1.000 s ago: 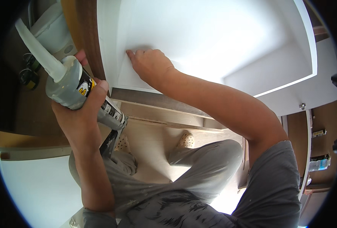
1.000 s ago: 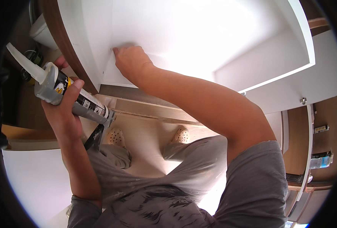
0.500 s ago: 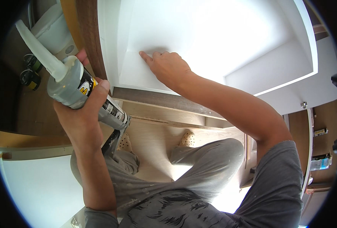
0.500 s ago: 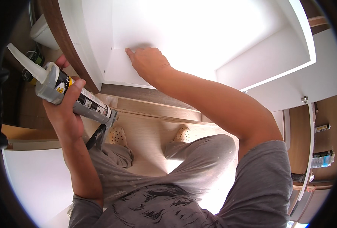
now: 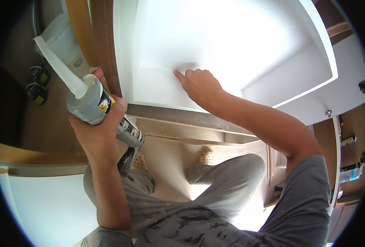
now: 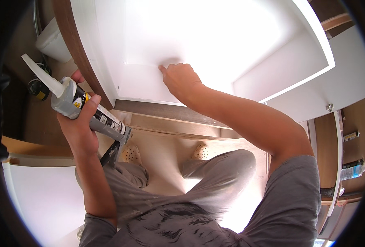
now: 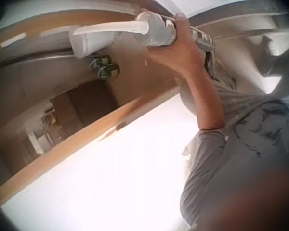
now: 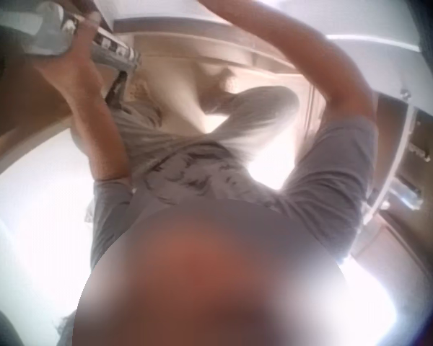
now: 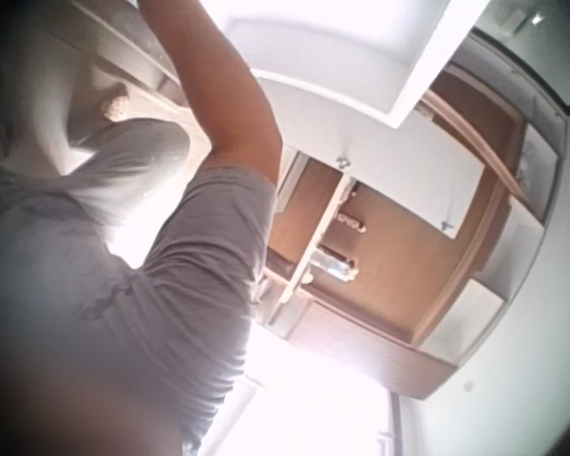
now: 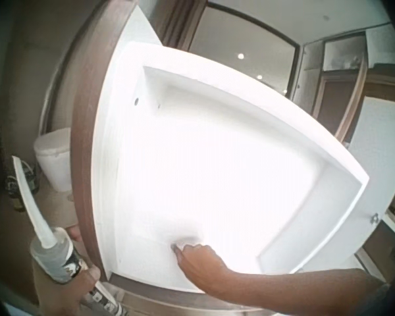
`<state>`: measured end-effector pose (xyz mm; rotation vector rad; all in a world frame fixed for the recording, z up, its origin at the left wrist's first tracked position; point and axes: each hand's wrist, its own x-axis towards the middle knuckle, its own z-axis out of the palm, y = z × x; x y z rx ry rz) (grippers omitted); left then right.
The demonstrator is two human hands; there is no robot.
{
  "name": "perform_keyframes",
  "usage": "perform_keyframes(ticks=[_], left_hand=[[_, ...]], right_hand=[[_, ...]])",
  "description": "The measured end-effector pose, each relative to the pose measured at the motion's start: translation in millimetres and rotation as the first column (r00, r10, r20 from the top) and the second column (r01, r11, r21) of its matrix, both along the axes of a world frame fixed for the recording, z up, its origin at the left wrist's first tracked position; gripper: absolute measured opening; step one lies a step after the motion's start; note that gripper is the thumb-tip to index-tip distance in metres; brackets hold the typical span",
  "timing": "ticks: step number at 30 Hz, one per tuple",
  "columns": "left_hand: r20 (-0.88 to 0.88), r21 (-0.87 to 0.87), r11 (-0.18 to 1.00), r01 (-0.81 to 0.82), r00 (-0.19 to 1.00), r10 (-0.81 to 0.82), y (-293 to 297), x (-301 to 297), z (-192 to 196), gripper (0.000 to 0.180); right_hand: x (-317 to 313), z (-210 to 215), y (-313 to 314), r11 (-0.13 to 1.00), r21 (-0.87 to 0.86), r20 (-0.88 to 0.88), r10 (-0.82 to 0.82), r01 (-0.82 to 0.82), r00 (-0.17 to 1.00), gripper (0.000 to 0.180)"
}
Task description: The person kneels on the floor and applies adhesive to the edges of a white cabinet interior using a caulking gun. They then wipe the adhesive with a cloth, place a wooden panel on top, and use a brush to clean the surface.
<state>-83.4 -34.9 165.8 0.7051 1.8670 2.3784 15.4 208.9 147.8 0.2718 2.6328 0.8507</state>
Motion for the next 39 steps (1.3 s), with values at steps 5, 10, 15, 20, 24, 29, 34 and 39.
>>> perform_keyframes(ticks=[5, 10, 15, 20, 24, 29, 34, 39], left_hand=[[0.032, 0.024, 1.0, 0.015, 0.999, -0.016, -1.2, -0.8, 1.4, 0.065], [0.058, -0.001, 0.999, 0.033, 0.998, -0.033, -2.9, -1.2, 4.3, 0.065], [0.061, 0.032, 0.998, 0.045, 0.997, -0.047, -0.8, 0.2, 5.0, 0.064], [0.056, 0.068, 0.998, 0.013, 0.998, -0.017, 1.8, 2.0, 4.7, 0.064], [0.051, 0.039, 0.999, 0.029, 0.998, -0.031, 0.6, 3.2, 7.0, 0.064], [0.06, 0.016, 0.999, 0.049, 0.997, -0.05, -0.1, 5.3, 9.6, 0.063], [0.031, 0.035, 0.999, 0.025, 0.999, -0.026, 1.6, 6.5, 9.0, 0.063], [0.038, 0.023, 0.999, 0.044, 0.998, -0.045, -0.9, 7.4, 9.5, 0.062]], right_hand=[[-12.2, 2.3, -12.2, 0.985, -0.127, -0.23, 0.087, -0.118, 0.969, 0.076], [-48.1, -9.8, -31.5, 0.949, -0.298, -0.301, 0.01, -0.104, 0.954, 0.074], [-67.0, -10.4, -38.2, 0.95, -0.309, -0.254, -0.04, -0.042, 0.966, 0.075], [-59.5, -4.1, -34.2, 0.944, -0.33, -0.196, -0.068, -0.001, 0.978, 0.078], [-38.2, 0.2, -15.8, 0.927, -0.363, -0.128, -0.15, 0.094, 0.98, 0.082], [2.4, 5.2, 6.4, 0.949, -0.256, -0.029, -0.195, 0.181, 0.98, 0.088], [43.0, 1.9, 25.5, 0.943, -0.144, 0.053, -0.295, 0.299, 0.954, 0.097], [76.9, -7.3, 52.4, 0.94, -0.063, 0.074, -0.33, 0.335, 0.941, 0.105]])
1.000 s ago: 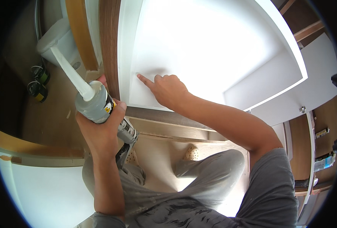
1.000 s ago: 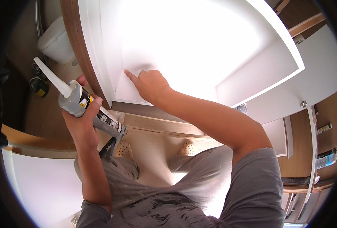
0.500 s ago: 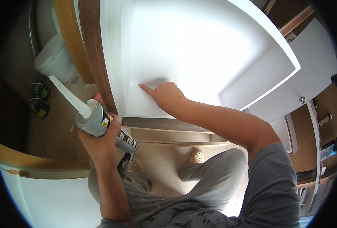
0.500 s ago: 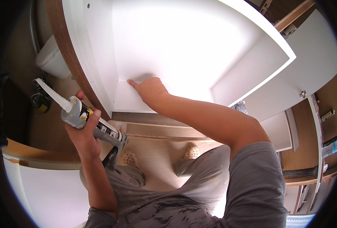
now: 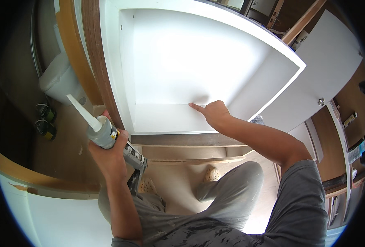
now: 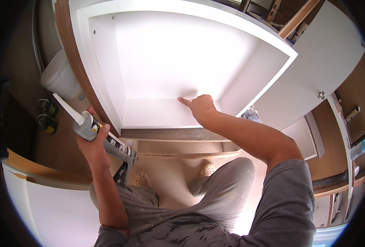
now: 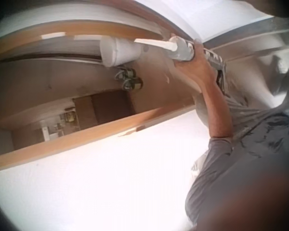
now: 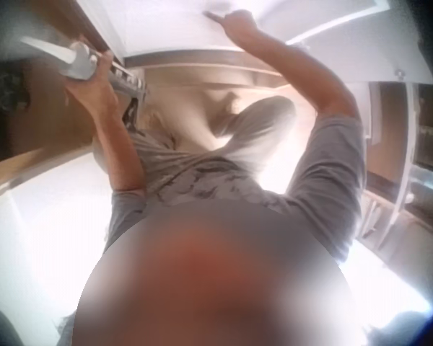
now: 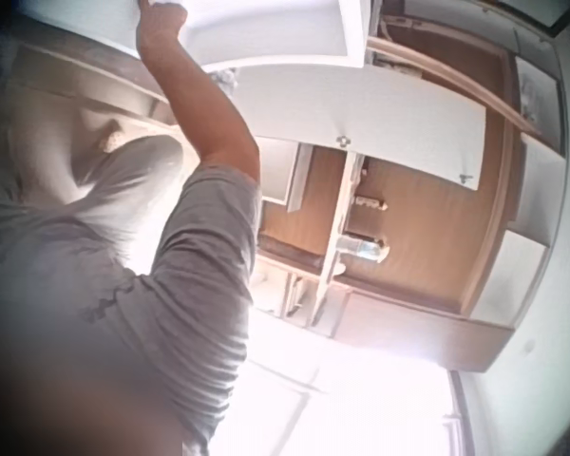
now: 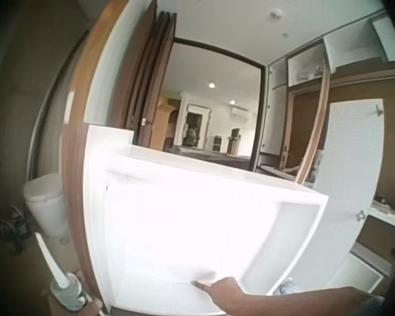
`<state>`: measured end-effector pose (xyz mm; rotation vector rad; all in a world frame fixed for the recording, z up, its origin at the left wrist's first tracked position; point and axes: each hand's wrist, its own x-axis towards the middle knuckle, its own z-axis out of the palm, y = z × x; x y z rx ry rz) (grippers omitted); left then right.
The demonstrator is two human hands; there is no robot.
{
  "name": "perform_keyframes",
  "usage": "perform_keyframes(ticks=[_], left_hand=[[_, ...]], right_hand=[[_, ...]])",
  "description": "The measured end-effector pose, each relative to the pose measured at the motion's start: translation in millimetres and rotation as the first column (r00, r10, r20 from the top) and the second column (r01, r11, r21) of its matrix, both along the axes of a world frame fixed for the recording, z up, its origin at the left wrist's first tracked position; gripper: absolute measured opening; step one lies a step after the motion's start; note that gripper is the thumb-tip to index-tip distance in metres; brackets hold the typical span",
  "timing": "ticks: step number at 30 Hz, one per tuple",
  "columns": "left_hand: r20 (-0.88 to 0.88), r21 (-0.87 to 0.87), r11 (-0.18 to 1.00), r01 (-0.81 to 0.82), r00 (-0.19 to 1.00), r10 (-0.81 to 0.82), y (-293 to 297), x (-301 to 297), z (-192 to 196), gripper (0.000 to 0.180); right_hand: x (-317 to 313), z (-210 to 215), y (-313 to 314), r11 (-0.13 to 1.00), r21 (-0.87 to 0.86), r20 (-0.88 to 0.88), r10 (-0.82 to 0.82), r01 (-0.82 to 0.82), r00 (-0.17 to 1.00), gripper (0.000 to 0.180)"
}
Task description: The person kneels on the floor and applies adhesive to the edges of a white cabinet interior using a caulking gun. They then wipe the adhesive with a cloth, place a wooden panel on top, and use a brush to clean the surface.
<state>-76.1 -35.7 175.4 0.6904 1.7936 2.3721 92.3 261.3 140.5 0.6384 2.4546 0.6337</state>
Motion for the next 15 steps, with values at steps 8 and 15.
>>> perform_keyframes(ticks=[8, 15], left_hand=[[0.028, 0.055, 0.998, -0.02, 0.999, 0.018, 2.2, -0.3, -3.0, 0.061], [-0.068, 0.158, 0.987, 0.03, 0.997, -0.02, -17.6, 9.2, 23.3, 0.056]], right_hand=[[39.3, 42.1, -33.8, 0.984, -0.085, -0.199, -0.17, 0.156, 0.965, 0.08], [189.7, 64.5, -53.4, 0.806, -0.553, -0.52, -0.531, 0.211, 0.669, 0.054]])
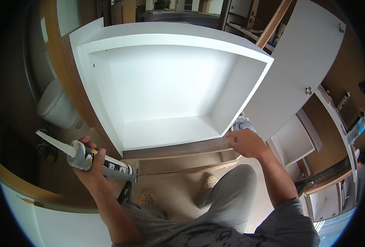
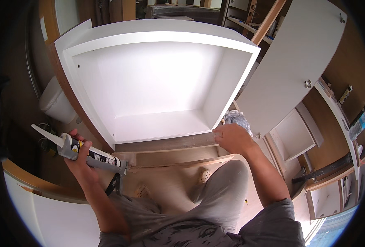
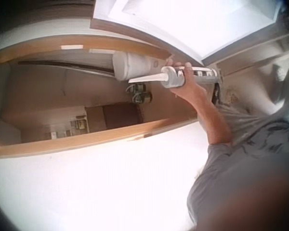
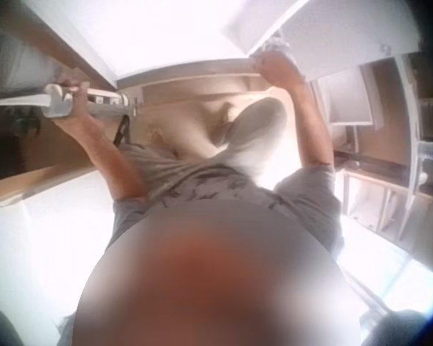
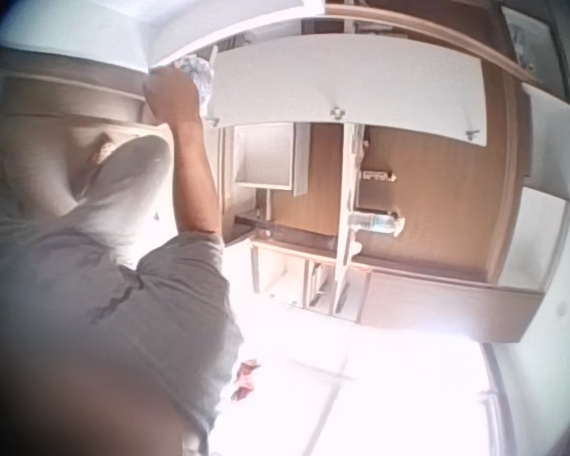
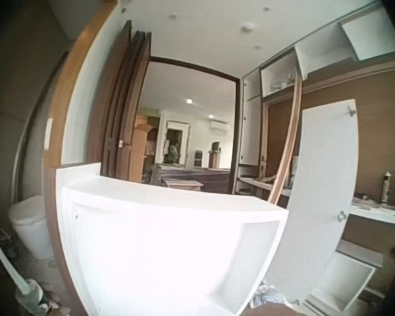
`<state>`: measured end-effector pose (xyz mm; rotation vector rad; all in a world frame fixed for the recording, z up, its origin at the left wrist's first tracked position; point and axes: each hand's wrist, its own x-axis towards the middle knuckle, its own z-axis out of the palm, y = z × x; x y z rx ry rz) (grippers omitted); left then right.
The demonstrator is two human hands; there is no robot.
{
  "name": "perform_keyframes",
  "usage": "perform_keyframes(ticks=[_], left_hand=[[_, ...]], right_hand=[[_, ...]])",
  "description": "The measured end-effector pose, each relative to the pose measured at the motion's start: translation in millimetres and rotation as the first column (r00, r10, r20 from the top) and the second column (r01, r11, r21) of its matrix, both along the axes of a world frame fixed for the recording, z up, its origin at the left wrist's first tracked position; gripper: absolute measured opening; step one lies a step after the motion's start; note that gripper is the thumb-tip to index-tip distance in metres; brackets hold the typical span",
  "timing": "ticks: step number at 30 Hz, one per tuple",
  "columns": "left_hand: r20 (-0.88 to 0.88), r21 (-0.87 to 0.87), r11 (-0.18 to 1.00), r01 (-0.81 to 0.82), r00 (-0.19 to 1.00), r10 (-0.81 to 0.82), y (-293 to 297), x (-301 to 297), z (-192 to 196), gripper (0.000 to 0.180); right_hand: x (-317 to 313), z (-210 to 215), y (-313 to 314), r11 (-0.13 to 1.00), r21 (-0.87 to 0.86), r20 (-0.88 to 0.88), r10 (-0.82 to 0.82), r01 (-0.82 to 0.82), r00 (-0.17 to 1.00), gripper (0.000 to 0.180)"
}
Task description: The person kneels on the floor and applies adhesive to the edges of a white cabinet interior using a caulking gun. They then wipe the adhesive with a cloth, place a wooden panel on top, and use a brush to clean the surface.
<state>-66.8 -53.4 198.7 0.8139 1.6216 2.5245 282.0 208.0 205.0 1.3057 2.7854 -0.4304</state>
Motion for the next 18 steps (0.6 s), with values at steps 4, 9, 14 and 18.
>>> perform_keyframes(ticks=[4, 9, 14, 18], left_hand=[[-0.14, 0.143, 0.895, 0.423, 0.904, -0.405, -13.6, 15.1, 17.9, 0.063], [-0.19, 0.101, 0.797, 0.595, 0.798, -0.572, 0.9, 43.9, 21.5, 0.065], [-0.207, 0.071, 0.801, 0.594, 0.795, -0.571, 3.4, 58.4, 25.6, 0.065], [-0.178, 0.1, 0.79, 0.605, 0.792, -0.585, 2.2, 61.1, 24.9, 0.065]], right_hand=[[71.2, -41.3, 38.3, 0.878, 0.153, -0.186, -0.426, 0.454, 0.885, 0.064], [74.0, -106.1, 61.9, 0.818, 0.216, -0.187, -0.502, 0.534, 0.845, 0.074], [72.3, -131.8, 70.9, 0.835, 0.228, -0.327, -0.419, 0.501, 0.847, 0.019], [74.5, -131.2, 74.6, 0.842, 0.212, -0.386, -0.395, 0.497, 0.834, 0.012]])
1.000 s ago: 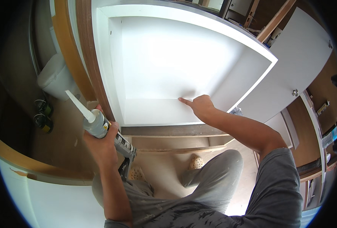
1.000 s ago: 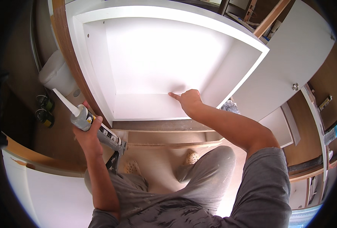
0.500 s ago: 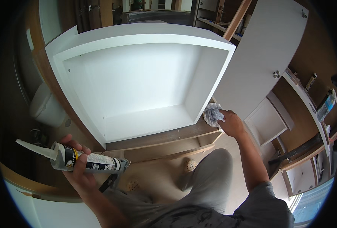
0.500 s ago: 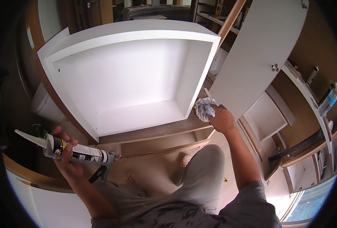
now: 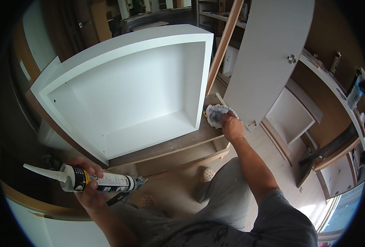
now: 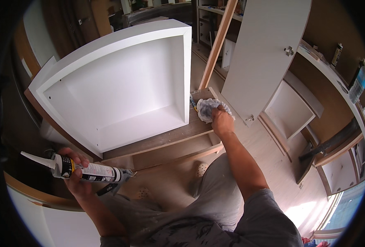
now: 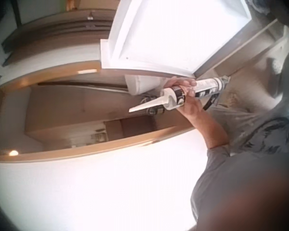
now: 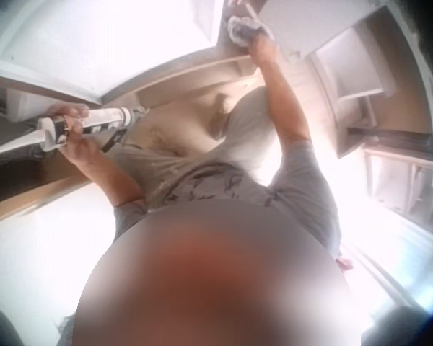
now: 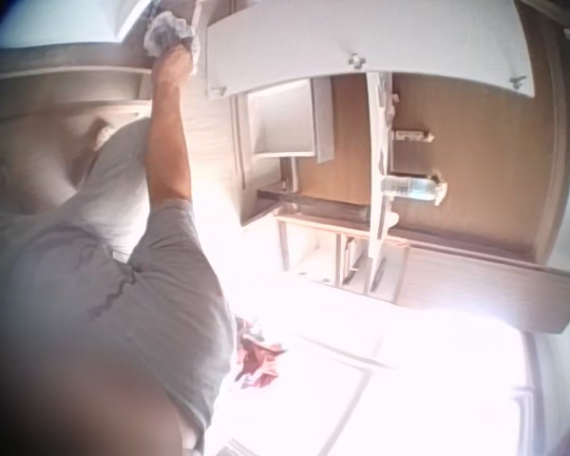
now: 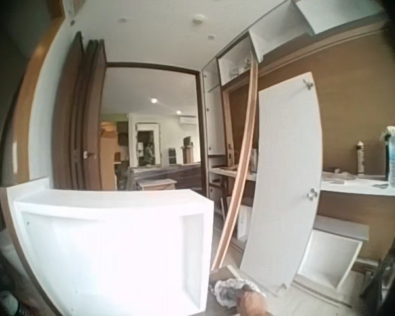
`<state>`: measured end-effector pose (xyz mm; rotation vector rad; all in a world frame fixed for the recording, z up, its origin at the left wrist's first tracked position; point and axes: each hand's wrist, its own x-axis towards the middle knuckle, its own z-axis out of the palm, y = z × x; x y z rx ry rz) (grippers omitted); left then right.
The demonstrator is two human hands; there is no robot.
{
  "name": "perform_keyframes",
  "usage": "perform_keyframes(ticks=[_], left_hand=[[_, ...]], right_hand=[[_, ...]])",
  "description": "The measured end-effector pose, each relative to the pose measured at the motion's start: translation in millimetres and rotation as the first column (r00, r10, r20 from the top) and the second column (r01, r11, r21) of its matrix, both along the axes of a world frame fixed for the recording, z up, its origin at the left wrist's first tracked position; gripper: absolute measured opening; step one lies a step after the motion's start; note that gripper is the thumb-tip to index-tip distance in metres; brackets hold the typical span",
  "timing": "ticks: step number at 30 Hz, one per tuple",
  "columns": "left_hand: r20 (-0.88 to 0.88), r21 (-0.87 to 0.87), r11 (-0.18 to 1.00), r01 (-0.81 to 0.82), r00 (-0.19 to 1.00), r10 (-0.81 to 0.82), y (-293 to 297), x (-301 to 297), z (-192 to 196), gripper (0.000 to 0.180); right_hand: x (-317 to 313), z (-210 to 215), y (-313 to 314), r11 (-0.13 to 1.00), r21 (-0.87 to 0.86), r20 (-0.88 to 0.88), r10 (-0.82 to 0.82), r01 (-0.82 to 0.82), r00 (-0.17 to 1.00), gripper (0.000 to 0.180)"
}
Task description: The person kneels on the floor and applies adhesive to the edges of a white cabinet interior using a caulking gun. They then wipe the adhesive with a cloth, place a wooden panel on top, and use a brush to clean the surface.
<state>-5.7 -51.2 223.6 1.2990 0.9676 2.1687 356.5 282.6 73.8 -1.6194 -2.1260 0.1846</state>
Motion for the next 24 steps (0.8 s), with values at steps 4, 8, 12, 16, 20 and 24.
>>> perform_keyframes(ticks=[4, 8, 12, 16, 20, 24], left_hand=[[-0.064, -0.045, 0.999, 0.016, 0.998, -0.019, 7.0, 10.6, -9.7, 0.062], [-0.028, -0.131, 0.991, 0.04, 0.999, -0.044, 12.8, 24.1, -19.5, 0.059], [-0.017, -0.206, 0.976, 0.065, 0.997, -0.07, 16.1, 28.6, -25.9, 0.056], [0.036, -0.194, 0.968, 0.156, 0.988, -0.152, 20.1, 25.3, -32.6, 0.053], [0.08, -0.218, 0.956, 0.196, 0.98, -0.182, 19.5, 21.7, -38.9, 0.053], [0.055, -0.267, 0.949, 0.167, 0.986, -0.158, 18.4, 18.7, -43.3, 0.054]], right_hand=[[-3.1, 4.6, -2.5, 0.998, 0.045, -0.123, -0.036, 0.042, 0.992, 0.012], [-3.6, 4.4, -10.5, 0.999, 0.042, -0.187, -0.023, 0.031, 0.982, 0.022], [-4.7, -6.2, -17.7, 0.972, 0.22, -0.246, 0.134, -0.08, 0.96, 0.025], [-5.7, -12.3, -10.0, 0.988, 0.094, -0.209, 0.14, -0.122, 0.968, 0.014], [-6.2, -4.3, -5.6, 0.995, 0.068, -0.212, 0.089, -0.077, 0.973, 0.012], [-12.2, 4.9, -13.2, 0.997, 0.075, -0.146, -0.011, 0.022, 0.989, 0.017]])
